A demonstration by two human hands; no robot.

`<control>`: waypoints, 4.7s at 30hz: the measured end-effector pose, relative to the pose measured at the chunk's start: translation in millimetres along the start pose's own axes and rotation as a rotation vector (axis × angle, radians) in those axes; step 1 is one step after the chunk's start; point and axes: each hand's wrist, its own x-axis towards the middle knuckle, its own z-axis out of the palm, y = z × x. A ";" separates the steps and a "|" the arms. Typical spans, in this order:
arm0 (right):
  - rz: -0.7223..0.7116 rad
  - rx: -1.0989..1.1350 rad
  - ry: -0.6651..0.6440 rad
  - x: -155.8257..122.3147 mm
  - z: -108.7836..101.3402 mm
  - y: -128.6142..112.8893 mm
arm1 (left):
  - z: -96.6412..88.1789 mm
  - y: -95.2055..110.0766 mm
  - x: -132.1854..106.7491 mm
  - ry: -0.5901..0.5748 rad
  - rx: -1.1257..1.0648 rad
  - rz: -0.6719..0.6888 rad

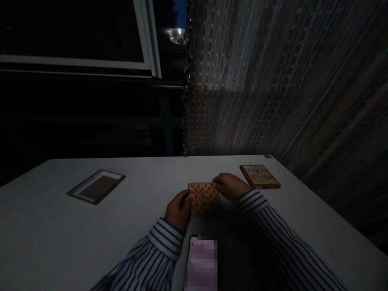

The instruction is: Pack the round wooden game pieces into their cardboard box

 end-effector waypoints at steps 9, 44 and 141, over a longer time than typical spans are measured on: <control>-0.002 -0.013 0.017 -1.6 -1.3 -2.0 | -0.1 2.5 -0.1 0.017 0.006 0.014; 0.052 -0.026 -0.004 -2.0 -2.1 -5.9 | 0.3 5.6 -0.9 0.041 -0.047 0.033; -0.025 0.108 0.030 -24.1 -22.9 -9.7 | -0.8 6.2 -0.4 0.043 -0.043 0.000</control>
